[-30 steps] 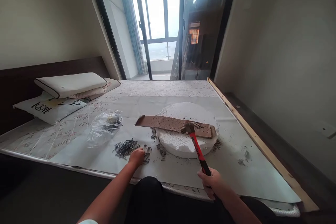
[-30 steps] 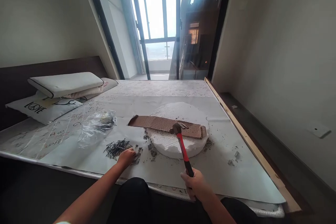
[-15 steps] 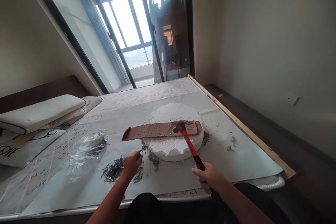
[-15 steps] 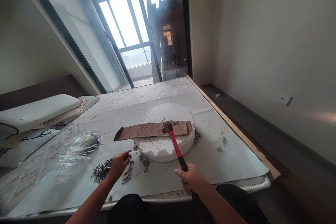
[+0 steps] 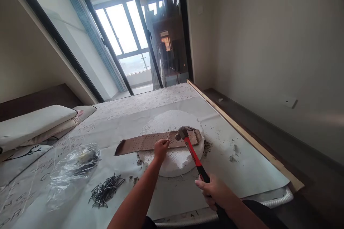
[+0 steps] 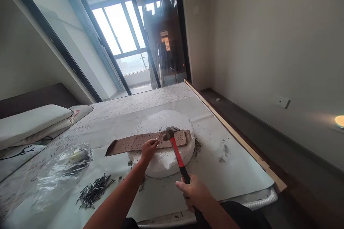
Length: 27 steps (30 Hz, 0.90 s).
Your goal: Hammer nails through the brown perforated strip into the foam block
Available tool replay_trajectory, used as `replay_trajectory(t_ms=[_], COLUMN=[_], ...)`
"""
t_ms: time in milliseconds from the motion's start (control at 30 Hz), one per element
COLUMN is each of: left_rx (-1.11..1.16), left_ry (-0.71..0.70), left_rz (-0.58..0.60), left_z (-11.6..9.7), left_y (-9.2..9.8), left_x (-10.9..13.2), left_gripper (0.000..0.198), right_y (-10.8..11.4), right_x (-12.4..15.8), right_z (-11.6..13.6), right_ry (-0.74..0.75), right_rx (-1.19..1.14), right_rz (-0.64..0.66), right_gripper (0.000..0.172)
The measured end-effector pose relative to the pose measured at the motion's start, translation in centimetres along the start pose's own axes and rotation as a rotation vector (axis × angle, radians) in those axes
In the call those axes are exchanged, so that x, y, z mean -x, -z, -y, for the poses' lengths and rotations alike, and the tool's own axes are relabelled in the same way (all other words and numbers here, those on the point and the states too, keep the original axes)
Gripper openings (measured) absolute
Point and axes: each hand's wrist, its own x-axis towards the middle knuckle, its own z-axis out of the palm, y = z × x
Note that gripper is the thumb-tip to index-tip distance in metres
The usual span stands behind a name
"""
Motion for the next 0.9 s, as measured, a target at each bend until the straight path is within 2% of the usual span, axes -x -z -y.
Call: replay_trajectory(t_ms=[200,367,600,767,900], left_rx=[-0.092,-0.149,-0.211,-0.189,-0.157], left_ry=[-0.053,-0.106,-0.154,-0.168,-0.153], left_rz=[0.010,-0.002,0.010,-0.001,-0.009], left_z=[0.9,1.4,2.1,2.5,2.9], left_y=[-0.3,-0.7,-0.9,-0.9,-1.1], left_x=[-0.1,0.0,-0.1,0.5,1.0], left_gripper=[0.027,0.025,0.023,0.021,0.018], right_y=[0.3,0.2,-0.5,-0.3,-0.1], right_x=[-0.3,-1.0,-1.3,-1.6,-1.4], right_z=[0.0,-0.9,-1.4,0.6,3.9], right_ry=[0.013,-0.008,-0.031,-0.106,-0.150], right_rx=[-0.016,0.121,0.174,0.253,0.321], right_rz=[-0.001,-0.072,-0.069,-0.112,-0.040], right_gripper=[0.043,0.041,0.037,0.040,0.039])
